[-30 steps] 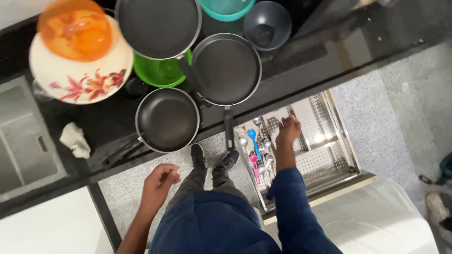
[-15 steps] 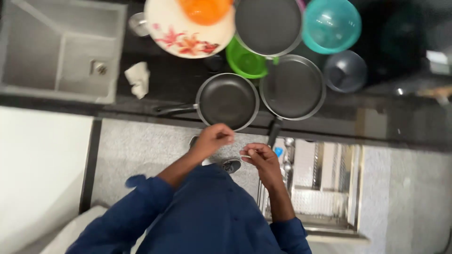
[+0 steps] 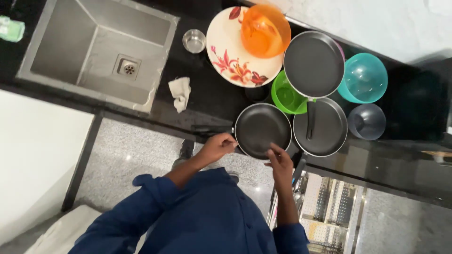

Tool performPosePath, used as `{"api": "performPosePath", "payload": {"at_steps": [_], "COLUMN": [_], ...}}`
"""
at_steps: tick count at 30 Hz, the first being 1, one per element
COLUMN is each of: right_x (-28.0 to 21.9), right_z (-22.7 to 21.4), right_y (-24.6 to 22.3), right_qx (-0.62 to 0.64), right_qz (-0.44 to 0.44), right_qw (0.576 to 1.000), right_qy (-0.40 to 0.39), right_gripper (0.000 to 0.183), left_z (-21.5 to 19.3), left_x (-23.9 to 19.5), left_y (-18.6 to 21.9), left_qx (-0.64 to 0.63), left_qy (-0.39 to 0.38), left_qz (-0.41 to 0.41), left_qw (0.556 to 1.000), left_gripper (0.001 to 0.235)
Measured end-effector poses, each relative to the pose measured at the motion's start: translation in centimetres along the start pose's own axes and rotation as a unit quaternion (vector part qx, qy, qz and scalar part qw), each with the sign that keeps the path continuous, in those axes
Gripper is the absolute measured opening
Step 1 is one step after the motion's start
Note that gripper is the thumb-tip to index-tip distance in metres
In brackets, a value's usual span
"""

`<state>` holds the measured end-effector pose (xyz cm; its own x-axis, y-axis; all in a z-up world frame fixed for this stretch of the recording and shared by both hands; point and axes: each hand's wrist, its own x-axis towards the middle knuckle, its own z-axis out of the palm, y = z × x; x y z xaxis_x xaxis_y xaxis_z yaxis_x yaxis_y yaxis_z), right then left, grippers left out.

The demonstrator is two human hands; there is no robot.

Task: Drying and organizing kitchen utensils and cutlery after washing.

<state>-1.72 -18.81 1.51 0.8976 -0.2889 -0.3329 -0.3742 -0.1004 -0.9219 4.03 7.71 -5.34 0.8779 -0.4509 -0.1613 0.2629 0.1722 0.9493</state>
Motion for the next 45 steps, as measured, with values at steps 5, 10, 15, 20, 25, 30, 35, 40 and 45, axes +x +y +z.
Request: {"api": "performPosePath", "payload": {"at_steps": [5, 10, 15, 20, 25, 30, 35, 40, 45], "right_x": [7.8, 13.0, 14.5, 11.4, 7.1, -0.5, -11.5, -15.9, -16.0], "right_z": [7.5, 13.1, 14.4, 15.9, 17.8, 18.6, 19.7, 20.8, 22.7], "right_y": [-2.8, -4.9, -3.3, -5.2, -5.9, -4.0, -9.4, -10.0, -11.7], "right_qx": [-0.23, -0.369, -0.442, -0.412, -0.317, -0.175, -0.083, -0.129, -0.207], "right_qz": [-0.241, -0.182, -0.139, -0.204, -0.294, -0.309, -0.233, -0.306, -0.243], "right_qw": [0.941, 0.907, 0.88, 0.877, 0.89, 0.933, 0.968, 0.939, 0.945], "right_qy": [0.049, 0.085, 0.106, 0.138, 0.145, 0.063, -0.034, -0.082, -0.073], "right_gripper": [0.043, 0.042, 0.023, 0.011, 0.01, 0.016, 0.018, 0.02, 0.019], "left_z": [-6.1, -11.2, -15.4, -16.5, -16.4, -17.0, -15.2, -15.8, -15.3], "left_x": [0.1, -1.1, -1.9, -2.6, -4.3, -6.8, -10.2, -12.6, -13.2], "left_y": [-0.8, 1.6, 0.3, 1.1, 1.5, 0.2, 9.3, 9.2, 12.4], "left_qx": [-0.028, 0.031, 0.043, 0.045, 0.068, -0.029, -0.031, -0.076, -0.181], "left_qy": [0.001, 0.021, 0.011, 0.005, -0.013, -0.028, -0.006, -0.044, -0.085], "left_qz": [-0.037, -0.092, -0.052, -0.102, -0.11, -0.077, -0.182, -0.204, -0.193], "left_qw": [0.999, 0.995, 0.998, 0.994, 0.991, 0.996, 0.983, 0.975, 0.961], "left_gripper": [0.02, 0.023, 0.025, 0.027, 0.025, 0.072, 0.084, 0.083, 0.085]}}
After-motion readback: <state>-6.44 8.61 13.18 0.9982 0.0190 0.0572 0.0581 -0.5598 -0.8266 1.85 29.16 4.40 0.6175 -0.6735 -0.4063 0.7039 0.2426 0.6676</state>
